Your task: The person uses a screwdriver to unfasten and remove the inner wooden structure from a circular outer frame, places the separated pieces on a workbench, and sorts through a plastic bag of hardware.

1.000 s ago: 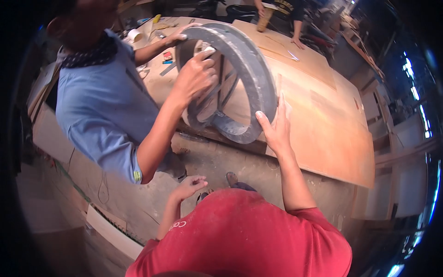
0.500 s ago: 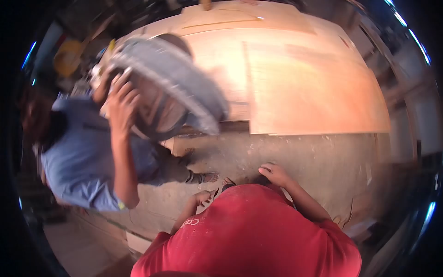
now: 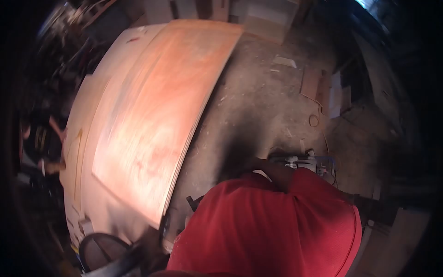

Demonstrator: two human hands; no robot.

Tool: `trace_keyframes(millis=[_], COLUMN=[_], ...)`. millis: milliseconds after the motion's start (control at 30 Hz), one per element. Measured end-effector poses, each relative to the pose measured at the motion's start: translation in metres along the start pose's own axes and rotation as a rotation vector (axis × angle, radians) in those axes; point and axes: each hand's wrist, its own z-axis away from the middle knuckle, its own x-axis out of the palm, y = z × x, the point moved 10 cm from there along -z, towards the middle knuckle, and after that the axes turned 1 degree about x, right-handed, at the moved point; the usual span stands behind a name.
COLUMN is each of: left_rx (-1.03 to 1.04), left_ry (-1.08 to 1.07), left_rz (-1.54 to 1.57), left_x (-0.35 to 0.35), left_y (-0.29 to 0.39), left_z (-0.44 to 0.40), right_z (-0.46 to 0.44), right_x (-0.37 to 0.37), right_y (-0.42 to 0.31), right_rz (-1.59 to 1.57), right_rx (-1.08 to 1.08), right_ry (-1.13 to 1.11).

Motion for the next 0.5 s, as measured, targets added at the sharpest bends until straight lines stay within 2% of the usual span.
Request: trace_keyframes(millis=[67,100,133,167,200,267,333,367,400,467,500], left_rx=[0.126,0.164,0.095,0.026,-0.152,-0.124,-0.196,-0.162,0.043,0.100,0.111], left_ry=[-0.048,-0.078,-0.101,-0.117,-0.125,-0.180,-0.238,-0.318,-0.286,-0.417,-0.437], left_rz=[-0.059,-0.067,0.014,0.095,0.260,0.228,0.405,0.360,0.299,0.279,0.272], left_x=[-0.019,-0.024,-0.029,-0.033,-0.037,-0.037,-0.030,-0.027,-0.025,-0.014,-0.011], left_y=[0.069,0.102,0.123,0.146,0.154,0.197,0.234,0.265,0.307,0.355,0.383], left_z=[-0.097,-0.139,-0.177,-0.215,-0.249,-0.319,-0.383,-0.413,-0.441,-0.494,-0.522], right_z=[-0.007,0.001,0.014,0.025,0.039,0.045,0.052,0.051,0.064,0.081,0.090], right_x=[-0.076,-0.110,-0.154,-0.197,-0.231,-0.297,-0.355,-0.379,-0.406,-0.448,-0.456], right_y=[0.045,0.075,0.086,0.098,0.100,0.116,0.133,0.146,0.163,0.198,0.238], right_rz=[0.051,0.062,0.084,-0.106,-0.170,-0.279,-0.334,-0.368,-0.352,-0.362,-0.471], right_rx=[0.045,0.086,0.117,0.098,0.124,0.089,0.036,0.027,0.050,0.122,0.209], right_ry=[0.129,0.271,0.401,0.518,0.549,0.659,0.762,0.768,0.803,0.818,0.837])
